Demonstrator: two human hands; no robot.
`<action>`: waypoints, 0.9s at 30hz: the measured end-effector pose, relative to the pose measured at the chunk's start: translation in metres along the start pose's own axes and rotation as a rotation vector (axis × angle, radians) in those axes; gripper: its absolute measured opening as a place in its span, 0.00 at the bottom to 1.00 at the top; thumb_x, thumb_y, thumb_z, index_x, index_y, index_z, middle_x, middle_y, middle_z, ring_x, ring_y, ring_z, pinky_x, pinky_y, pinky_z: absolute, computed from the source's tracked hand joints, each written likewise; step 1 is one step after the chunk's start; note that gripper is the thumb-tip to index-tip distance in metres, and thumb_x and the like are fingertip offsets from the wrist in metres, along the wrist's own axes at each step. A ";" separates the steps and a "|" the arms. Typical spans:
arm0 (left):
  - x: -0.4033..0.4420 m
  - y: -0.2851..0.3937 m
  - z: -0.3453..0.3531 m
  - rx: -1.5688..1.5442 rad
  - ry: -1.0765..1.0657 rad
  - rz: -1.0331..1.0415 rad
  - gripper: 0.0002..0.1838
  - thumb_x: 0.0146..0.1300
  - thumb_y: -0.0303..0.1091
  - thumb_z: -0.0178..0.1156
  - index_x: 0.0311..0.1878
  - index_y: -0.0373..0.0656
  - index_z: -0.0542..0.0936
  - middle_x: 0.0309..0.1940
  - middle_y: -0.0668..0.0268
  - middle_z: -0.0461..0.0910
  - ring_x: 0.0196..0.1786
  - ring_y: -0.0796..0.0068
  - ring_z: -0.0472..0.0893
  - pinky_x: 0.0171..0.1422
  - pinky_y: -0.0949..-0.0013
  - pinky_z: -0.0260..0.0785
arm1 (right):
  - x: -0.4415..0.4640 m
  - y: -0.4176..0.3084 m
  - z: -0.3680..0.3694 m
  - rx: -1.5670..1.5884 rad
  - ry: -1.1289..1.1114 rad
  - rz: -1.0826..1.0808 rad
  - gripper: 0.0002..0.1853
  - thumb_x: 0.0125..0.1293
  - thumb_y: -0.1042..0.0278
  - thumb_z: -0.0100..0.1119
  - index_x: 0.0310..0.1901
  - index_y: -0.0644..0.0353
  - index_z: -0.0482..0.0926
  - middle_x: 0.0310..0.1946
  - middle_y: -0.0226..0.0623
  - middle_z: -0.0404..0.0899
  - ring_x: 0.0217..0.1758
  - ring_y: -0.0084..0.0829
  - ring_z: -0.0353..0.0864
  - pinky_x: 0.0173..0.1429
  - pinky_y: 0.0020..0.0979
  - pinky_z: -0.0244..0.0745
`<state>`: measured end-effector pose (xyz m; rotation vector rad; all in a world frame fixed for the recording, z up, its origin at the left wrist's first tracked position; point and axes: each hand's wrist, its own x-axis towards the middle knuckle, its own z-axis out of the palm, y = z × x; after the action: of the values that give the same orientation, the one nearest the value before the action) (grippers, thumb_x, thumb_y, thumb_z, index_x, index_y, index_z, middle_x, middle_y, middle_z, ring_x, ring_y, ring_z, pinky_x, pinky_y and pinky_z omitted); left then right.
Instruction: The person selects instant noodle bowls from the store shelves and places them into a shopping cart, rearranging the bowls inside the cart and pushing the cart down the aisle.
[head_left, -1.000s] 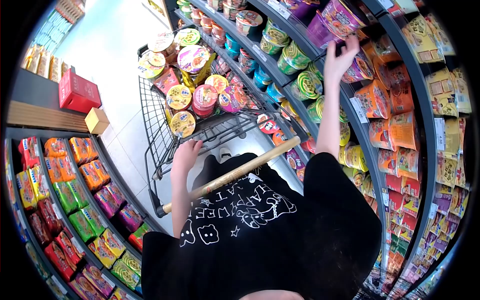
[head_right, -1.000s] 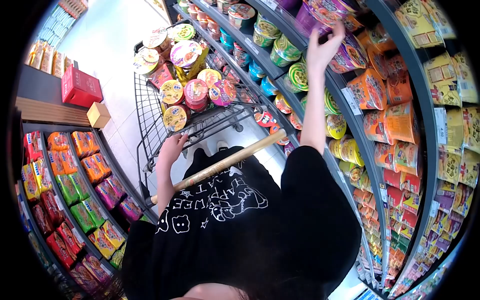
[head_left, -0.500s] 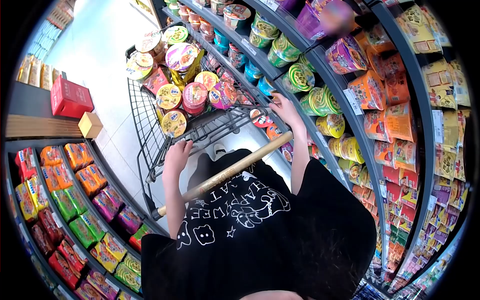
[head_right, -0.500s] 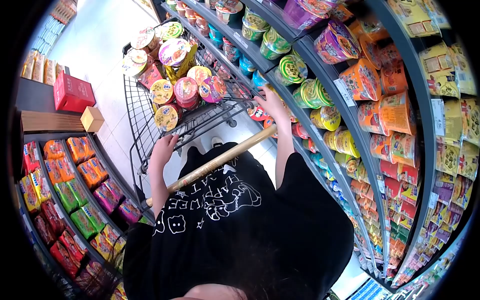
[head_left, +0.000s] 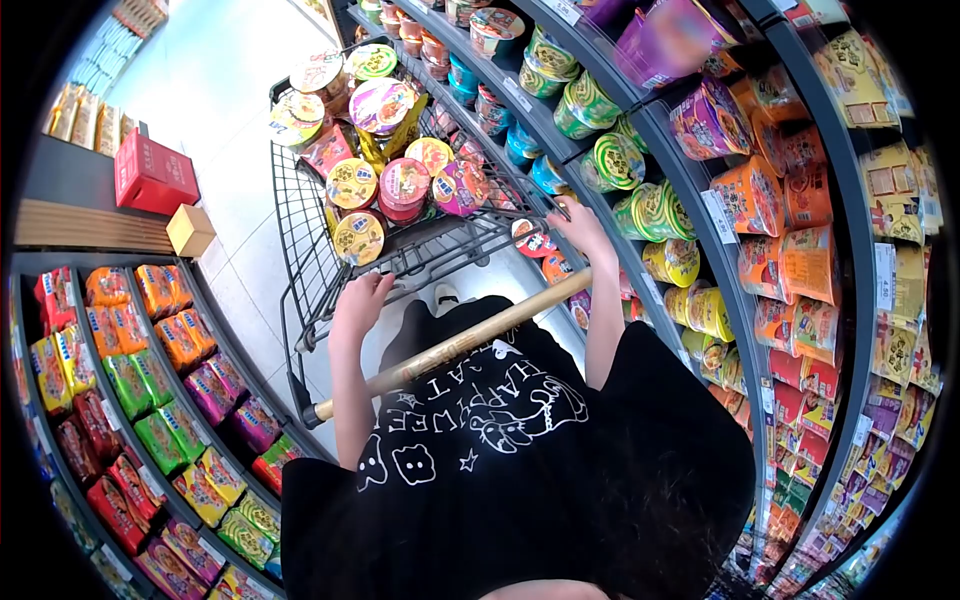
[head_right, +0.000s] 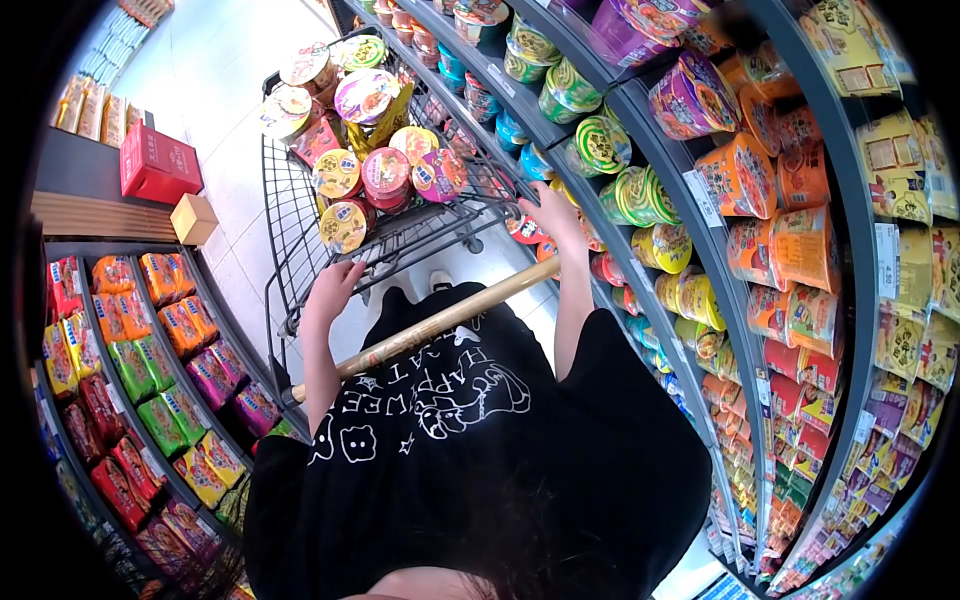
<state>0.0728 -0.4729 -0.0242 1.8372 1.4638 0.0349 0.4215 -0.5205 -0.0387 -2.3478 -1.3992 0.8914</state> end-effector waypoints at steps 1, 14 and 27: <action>0.000 0.001 0.000 0.001 -0.002 0.001 0.20 0.56 0.45 0.47 0.29 0.34 0.75 0.22 0.51 0.75 0.29 0.54 0.75 0.34 0.61 0.64 | 0.000 0.002 0.002 0.001 0.000 0.002 0.25 0.52 0.56 0.53 0.51 0.59 0.66 0.41 0.51 0.72 0.46 0.44 0.71 0.49 0.36 0.64; -0.001 0.001 -0.002 -0.038 -0.011 -0.005 0.20 0.57 0.45 0.48 0.27 0.33 0.74 0.14 0.56 0.71 0.20 0.61 0.73 0.28 0.64 0.63 | 0.003 0.007 0.007 -0.079 0.058 -0.037 0.25 0.53 0.52 0.52 0.48 0.60 0.67 0.37 0.47 0.74 0.43 0.42 0.72 0.46 0.36 0.65; 0.020 0.006 -0.024 0.085 0.127 0.003 0.18 0.54 0.43 0.51 0.26 0.34 0.76 0.17 0.56 0.74 0.23 0.62 0.75 0.29 0.65 0.64 | -0.001 -0.005 0.004 -0.121 0.056 -0.015 0.23 0.54 0.55 0.51 0.48 0.61 0.68 0.37 0.47 0.74 0.45 0.42 0.70 0.49 0.37 0.64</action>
<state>0.0734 -0.4431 -0.0128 1.9361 1.5713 0.0932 0.4149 -0.5197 -0.0391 -2.4272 -1.4848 0.7500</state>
